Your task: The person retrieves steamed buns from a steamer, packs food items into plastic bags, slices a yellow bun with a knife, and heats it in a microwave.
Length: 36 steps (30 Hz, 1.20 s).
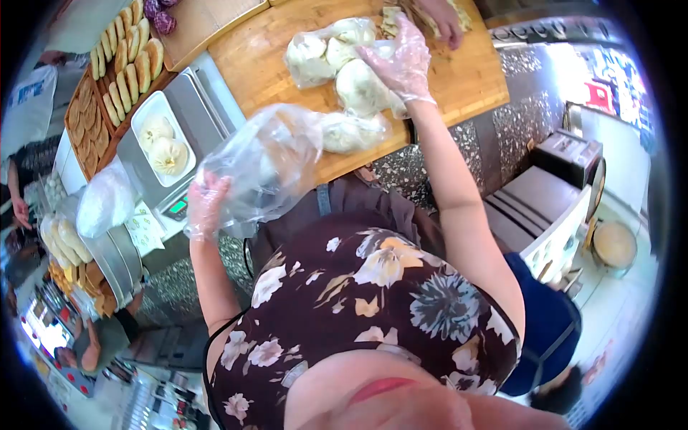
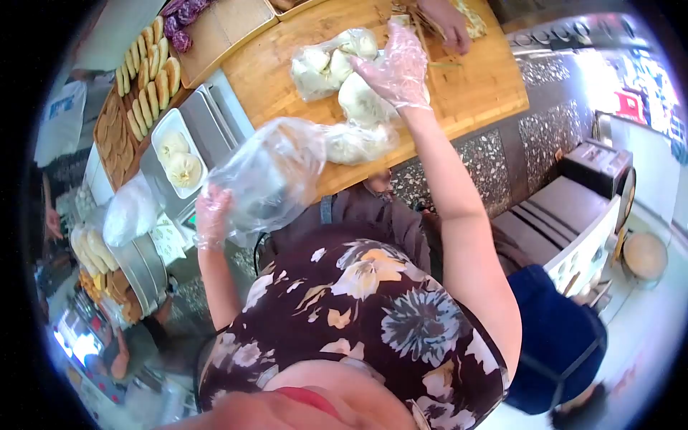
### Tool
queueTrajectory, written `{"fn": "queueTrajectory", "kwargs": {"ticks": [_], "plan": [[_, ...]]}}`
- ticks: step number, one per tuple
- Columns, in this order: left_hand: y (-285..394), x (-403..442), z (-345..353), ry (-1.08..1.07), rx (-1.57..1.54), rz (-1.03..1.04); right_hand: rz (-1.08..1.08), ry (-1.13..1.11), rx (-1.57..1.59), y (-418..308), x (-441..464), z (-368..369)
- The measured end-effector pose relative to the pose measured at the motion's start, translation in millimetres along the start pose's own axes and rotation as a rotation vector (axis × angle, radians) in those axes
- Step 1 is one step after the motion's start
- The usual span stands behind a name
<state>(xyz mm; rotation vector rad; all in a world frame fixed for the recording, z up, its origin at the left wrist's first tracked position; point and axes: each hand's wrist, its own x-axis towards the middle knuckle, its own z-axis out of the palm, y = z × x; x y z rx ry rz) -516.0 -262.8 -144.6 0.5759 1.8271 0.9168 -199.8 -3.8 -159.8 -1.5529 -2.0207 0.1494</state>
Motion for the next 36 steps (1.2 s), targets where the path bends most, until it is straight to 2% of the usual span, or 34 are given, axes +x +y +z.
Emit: {"fn": "queueTrajectory", "kwargs": {"ticks": [1, 3, 4, 7, 8, 9, 11, 12, 13, 14, 15, 16, 17, 18, 19, 20, 22, 23, 25, 26, 27, 28, 29, 30, 31, 33, 35, 36], "plan": [[-5.9, -2.6, 5.8, 0.130, -0.135, -0.004, -0.020, -0.020, 0.023, -1.4, 10.3, -2.9], [-11.5, -6.4, 6.8, 0.116, -0.194, 0.048, 0.369, -0.385, 0.335, 0.6, 23.8, -1.6], [-4.6, -12.8, 14.6, 0.143, -0.193, 0.034, 0.147, -0.366, 0.102, 2.0, 24.0, 8.4], [9.9, -30.5, 44.3, 0.220, -0.281, -0.020, 0.034, -0.480, 0.083, 6.2, 32.2, 38.0], [11.4, -32.8, 53.4, 0.247, -0.301, -0.022, -0.013, -0.316, 0.237, 9.6, 31.0, 46.7], [7.9, -31.9, 58.2, 0.273, -0.322, -0.021, -0.031, -0.325, 0.244, 10.4, 35.6, 49.3], [9.6, -36.0, 63.1, 0.265, -0.331, -0.080, 0.474, -0.547, 0.990, 10.9, 44.2, 40.4], [20.0, -31.4, 70.1, 0.320, -0.132, -0.040, 0.667, -0.466, 1.328, 9.9, 48.1, 45.7], [27.8, -23.8, 73.5, 0.364, 0.069, 0.001, 0.670, -0.481, 1.323, 9.9, 49.4, 42.4], [30.5, -12.8, 72.2, 0.472, 0.832, 0.177, 0.526, -0.442, 1.003, 10.9, 51.4, 35.1], [49.5, -7.2, 79.8, 0.648, 0.984, 0.237, 0.371, -0.390, 0.690, 9.8, 54.2, 29.7], [77.6, -2.0, 95.3, 0.827, 1.135, 0.299, 0.099, -0.336, 0.352, 8.5, 50.2, 26.7], [106.6, 2.4, 116.0, 0.720, 0.942, 0.356, 0.091, -0.336, 0.353, 2.3, 51.0, 29.4], [125.7, 7.0, 141.6, 0.607, 0.748, 0.402, -0.032, -0.346, 0.074, -6.7, 48.2, 32.1], [131.3, 23.3, 169.5, 0.545, 0.820, 0.426, -0.157, -0.350, -0.206, -11.2, 45.5, 33.2], [135.9, 48.7, 190.1, 0.484, 0.890, 0.459, -0.072, -0.483, -0.151, -5.1, 50.5, 41.0], [125.5, 104.5, 211.5, 0.206, 0.907, 0.299, -0.010, -0.492, -0.040, 15.5, 57.1, 42.9], [118.8, 111.4, 212.5, 0.218, 0.897, 0.300, 0.051, -0.513, 0.079, 29.5, 61.6, 45.4], [109.9, 118.4, 203.6, 0.179, -0.271, 0.174, -0.027, -0.502, 0.172, 43.1, 66.5, 45.1], [107.1, 115.9, 193.7, 0.149, -0.409, 0.251, 0.396, -0.557, 0.808, 37.4, 69.1, 38.9], [109.0, 108.4, 188.7, 0.155, -0.406, 0.241, 0.835, -0.559, 1.440, 33.0, 69.0, 34.5], [112.4, 101.7, 183.8, 0.136, -0.424, 0.352, 0.805, -0.661, 1.915, 38.0, 71.1, 32.6], [116.3, 96.1, 179.8, 0.119, -0.438, 0.471, 0.799, -0.675, 1.924, 38.6, 73.4, 31.5], [118.0, 88.5, 177.9, 0.002, -0.586, 0.506, 0.723, -0.760, 2.051, 35.5, 73.9, 25.1], [111.0, 84.7, 177.5, 0.012, -0.582, 0.504, 0.644, -0.843, 2.172, 33.5, 73.3, 21.4], [85.8, 82.0, 179.5, 0.035, -0.551, 0.408, 0.682, -0.876, 2.165, 33.2, 72.1, 21.9], [66.4, 85.8, 181.0, 0.015, -0.651, 0.319, 0.864, -1.138, 1.207, 33.2, 73.2, 18.6], [61.1, 88.4, 181.4, 0.010, -0.772, 0.269, 0.861, -1.200, 1.242, 35.2, 68.7, 29.9]]}}
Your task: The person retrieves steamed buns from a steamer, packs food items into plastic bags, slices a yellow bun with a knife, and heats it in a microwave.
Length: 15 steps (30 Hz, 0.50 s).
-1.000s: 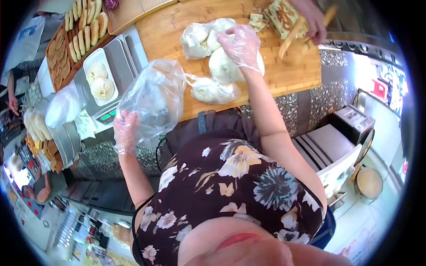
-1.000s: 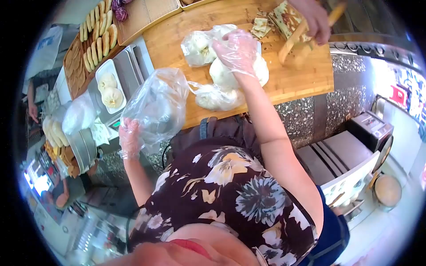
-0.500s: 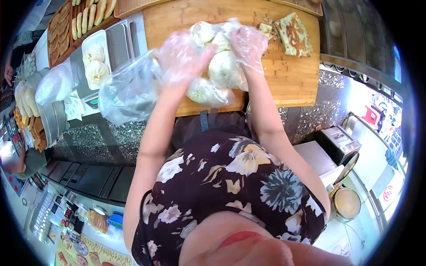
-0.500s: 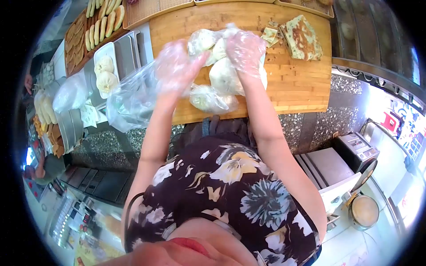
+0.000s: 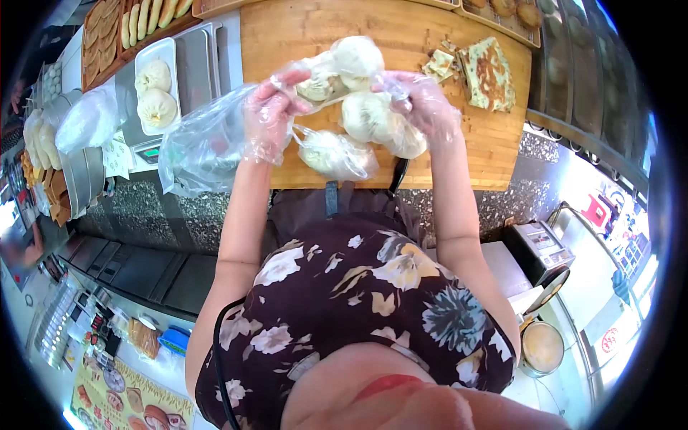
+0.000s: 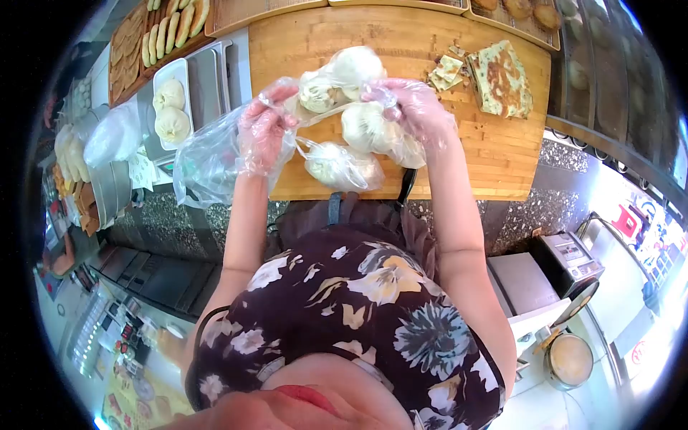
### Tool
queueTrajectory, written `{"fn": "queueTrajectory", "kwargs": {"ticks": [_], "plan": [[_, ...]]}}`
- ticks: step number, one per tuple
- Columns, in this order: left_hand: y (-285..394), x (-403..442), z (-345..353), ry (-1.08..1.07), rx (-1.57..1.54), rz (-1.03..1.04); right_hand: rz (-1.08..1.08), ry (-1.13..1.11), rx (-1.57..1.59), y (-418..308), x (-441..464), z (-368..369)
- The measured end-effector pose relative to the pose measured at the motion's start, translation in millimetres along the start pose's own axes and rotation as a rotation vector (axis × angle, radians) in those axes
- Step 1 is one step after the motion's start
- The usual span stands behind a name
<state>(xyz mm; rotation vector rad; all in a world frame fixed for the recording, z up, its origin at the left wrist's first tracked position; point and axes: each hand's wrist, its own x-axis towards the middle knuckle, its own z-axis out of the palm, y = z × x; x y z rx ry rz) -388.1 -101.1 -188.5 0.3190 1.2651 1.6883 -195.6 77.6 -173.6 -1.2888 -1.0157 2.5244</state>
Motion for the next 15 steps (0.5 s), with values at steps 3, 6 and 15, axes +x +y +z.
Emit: {"fn": "queueTrajectory", "kwargs": {"ticks": [3, 6, 15], "plan": [[-3.0, 7.3, -2.5, 0.009, -0.174, -0.025, 0.105, 0.049, -0.388, 3.2, 8.9, -9.3], [13.5, 14.4, 12.6, 0.100, -0.083, -0.023, 0.188, -0.104, -0.791, -15.0, 12.6, -23.3], [19.9, 19.6, 40.4, 0.122, 0.059, -0.157, -0.301, -0.137, -0.489, -22.5, 15.6, 19.0]]}}
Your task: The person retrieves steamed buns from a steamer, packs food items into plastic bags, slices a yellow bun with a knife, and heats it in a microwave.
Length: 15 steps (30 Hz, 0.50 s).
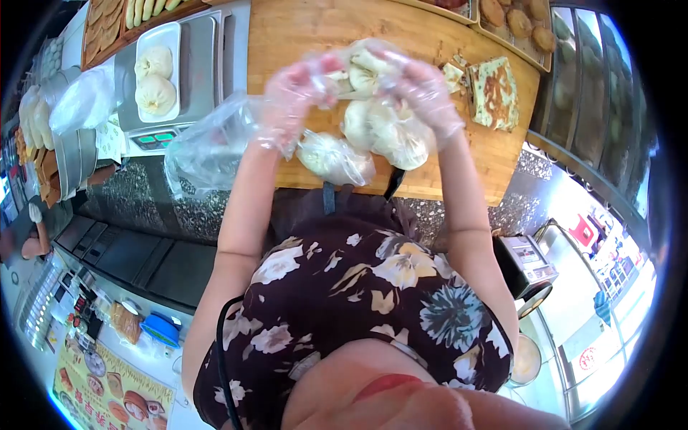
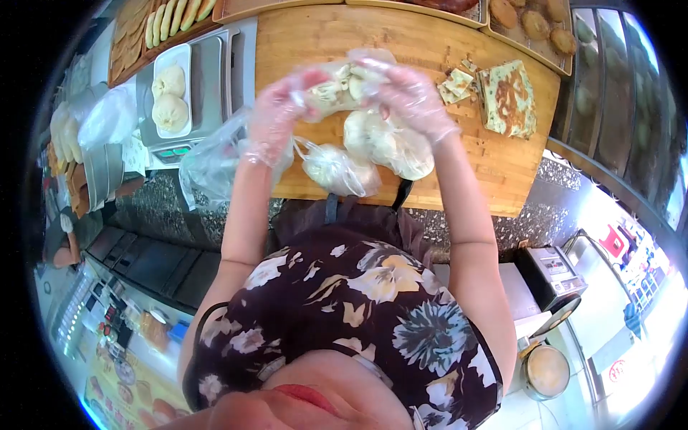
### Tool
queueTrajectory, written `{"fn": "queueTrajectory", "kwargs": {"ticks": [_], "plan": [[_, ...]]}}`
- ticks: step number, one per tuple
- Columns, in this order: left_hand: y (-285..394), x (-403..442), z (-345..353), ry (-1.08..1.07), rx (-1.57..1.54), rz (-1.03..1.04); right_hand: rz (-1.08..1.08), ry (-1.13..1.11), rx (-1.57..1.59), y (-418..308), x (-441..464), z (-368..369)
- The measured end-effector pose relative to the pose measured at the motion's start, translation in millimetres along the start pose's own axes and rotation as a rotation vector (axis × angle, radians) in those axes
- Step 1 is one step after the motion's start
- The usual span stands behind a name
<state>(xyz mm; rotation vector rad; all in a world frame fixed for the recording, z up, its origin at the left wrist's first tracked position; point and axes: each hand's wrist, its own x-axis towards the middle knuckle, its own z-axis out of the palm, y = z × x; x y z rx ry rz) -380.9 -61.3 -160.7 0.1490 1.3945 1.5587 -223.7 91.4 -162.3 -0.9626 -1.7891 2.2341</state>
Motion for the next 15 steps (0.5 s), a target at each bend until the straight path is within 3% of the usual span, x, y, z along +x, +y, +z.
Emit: {"fn": "queueTrajectory", "kwargs": {"ticks": [1, 2, 3, 5, 6, 7, 8, 9, 14, 15], "plan": [[-4.0, -1.7, 9.8, -0.154, 0.171, -0.091, -0.025, 0.020, -0.371, 12.6, 5.7, 11.6], [-6.5, -2.5, 14.9, -0.308, 0.342, -0.183, -0.319, 0.022, -0.579, 20.7, 10.3, 21.9], [-7.5, -0.7, 14.9, -0.301, 0.342, -0.184, -0.433, 0.000, -0.530, 25.9, 13.3, 25.3], [-9.6, 14.2, 12.8, -0.547, 0.605, -0.194, -0.554, -0.028, -0.484, 33.5, 19.6, 22.6], [-22.0, 34.8, -5.3, -0.537, 0.598, -0.189, -0.233, 0.052, -0.223, 37.3, 19.7, 13.6], [-43.4, 60.9, -37.2, -0.534, -0.011, -0.219, 0.097, 0.132, 0.037, 45.0, 15.9, 2.7], [-54.4, 73.6, -57.5, -0.506, -0.619, -0.233, -0.109, -0.034, 0.926, 79.0, 26.7, -19.7], [-51.7, 68.0, -60.7, -0.254, -1.004, -0.398, -0.107, -0.039, 0.919, 79.8, 26.9, -19.9], [-50.4, 38.2, -10.0, -0.077, -0.786, -0.124, 0.025, 0.006, 1.334, 61.7, 27.7, 1.5], [-44.1, 32.5, -1.2, -0.157, -0.427, -0.170, 0.060, 0.067, 0.673, 39.5, 27.0, 15.6]]}}
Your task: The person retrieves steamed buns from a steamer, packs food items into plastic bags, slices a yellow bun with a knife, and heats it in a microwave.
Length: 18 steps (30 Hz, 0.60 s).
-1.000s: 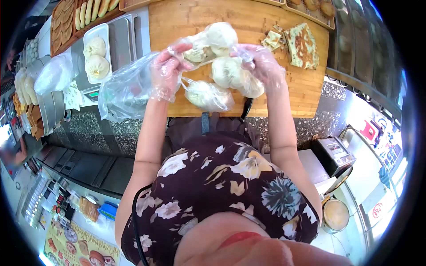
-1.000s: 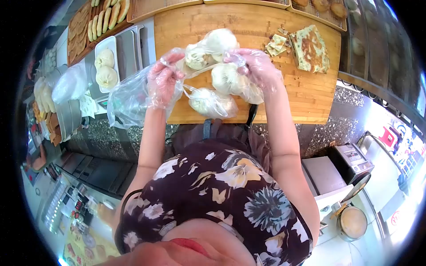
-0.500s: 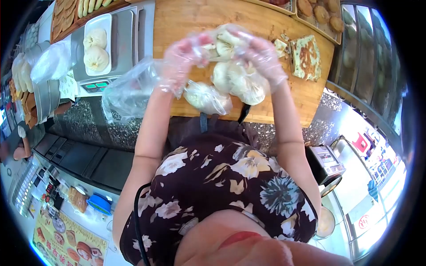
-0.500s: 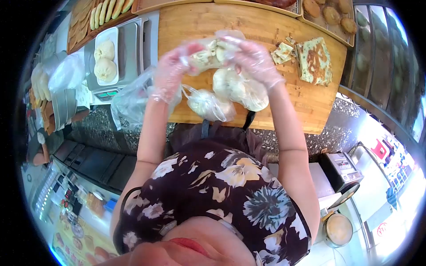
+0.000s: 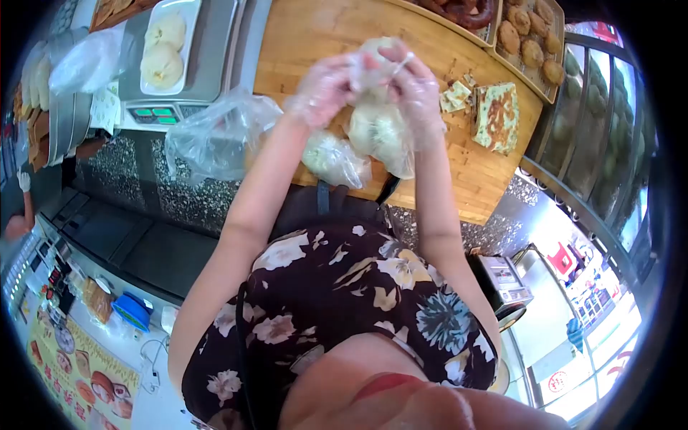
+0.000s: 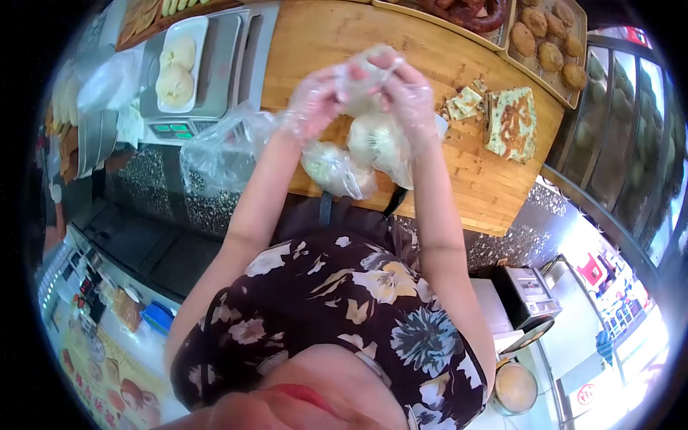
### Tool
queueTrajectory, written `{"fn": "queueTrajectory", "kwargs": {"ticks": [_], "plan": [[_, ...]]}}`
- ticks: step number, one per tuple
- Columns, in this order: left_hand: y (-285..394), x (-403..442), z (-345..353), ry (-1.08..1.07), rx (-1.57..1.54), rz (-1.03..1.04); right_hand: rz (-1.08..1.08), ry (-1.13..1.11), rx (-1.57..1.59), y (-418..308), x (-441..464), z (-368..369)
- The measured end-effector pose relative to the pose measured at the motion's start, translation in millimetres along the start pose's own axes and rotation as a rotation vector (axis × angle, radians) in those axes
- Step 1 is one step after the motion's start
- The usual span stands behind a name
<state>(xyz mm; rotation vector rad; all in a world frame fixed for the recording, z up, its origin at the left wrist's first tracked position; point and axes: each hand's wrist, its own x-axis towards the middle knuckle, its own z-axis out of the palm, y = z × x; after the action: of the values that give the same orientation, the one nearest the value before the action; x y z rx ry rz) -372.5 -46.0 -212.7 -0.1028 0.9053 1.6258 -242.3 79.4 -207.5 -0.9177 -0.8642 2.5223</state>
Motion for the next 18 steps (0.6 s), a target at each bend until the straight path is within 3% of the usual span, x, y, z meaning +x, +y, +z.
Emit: {"fn": "queueTrajectory", "kwargs": {"ticks": [1, 2, 4, 5, 7, 9, 10, 11, 13, 15, 16, 17, 18], "plan": [[1.7, -0.4, 9.0, -0.033, 0.364, -0.077, -0.032, 0.064, -0.660, -5.2, 1.4, 16.2], [-4.4, 4.5, 9.5, -0.024, 0.368, -0.061, -0.383, -0.098, -0.885, 4.9, 7.8, 8.6], [-20.2, 14.5, -0.2, -0.191, 0.611, 0.005, -0.432, -0.183, -1.034, 9.3, 13.8, -10.1], [-14.4, 13.2, 0.8, -0.164, 0.607, 0.016, -0.478, -0.262, -1.185, 6.1, 15.9, -19.2], [6.5, 4.5, 1.6, -0.059, 0.892, -0.061, -0.151, -0.241, -1.081, -21.7, 8.8, -33.7], [6.0, -0.4, -3.4, 0.039, 0.819, -0.030, 0.139, -0.052, -1.548, -32.3, 13.2, -60.4], [9.8, 1.2, -3.4, 0.099, 0.753, 0.001, 0.113, -0.083, -1.556, -27.3, 14.8, -33.6], [12.7, 1.4, -5.9, 0.161, 0.683, 0.029, -0.358, -0.035, -1.718, -15.4, 13.2, -5.6], [2.7, -45.2, 22.0, 0.127, 1.281, 0.820, -0.825, -0.012, -1.804, 9.2, 18.4, 0.6], [38.9, -100.9, 6.4, 0.209, 1.426, 1.066, -0.655, -0.151, -2.132, 29.4, 48.8, -35.3], [58.8, -133.8, -33.9, 0.399, 1.624, 1.105, -0.295, -0.086, -2.196, 15.1, 36.1, 9.5], [62.2, -149.8, -85.4, 0.815, 1.573, 1.164, -0.307, -0.085, -2.197, 14.6, 42.8, -3.9], [65.9, -165.6, -137.0, 1.199, 1.438, 1.155, -0.543, -0.151, -1.914, 11.2, 50.8, -34.6]]}}
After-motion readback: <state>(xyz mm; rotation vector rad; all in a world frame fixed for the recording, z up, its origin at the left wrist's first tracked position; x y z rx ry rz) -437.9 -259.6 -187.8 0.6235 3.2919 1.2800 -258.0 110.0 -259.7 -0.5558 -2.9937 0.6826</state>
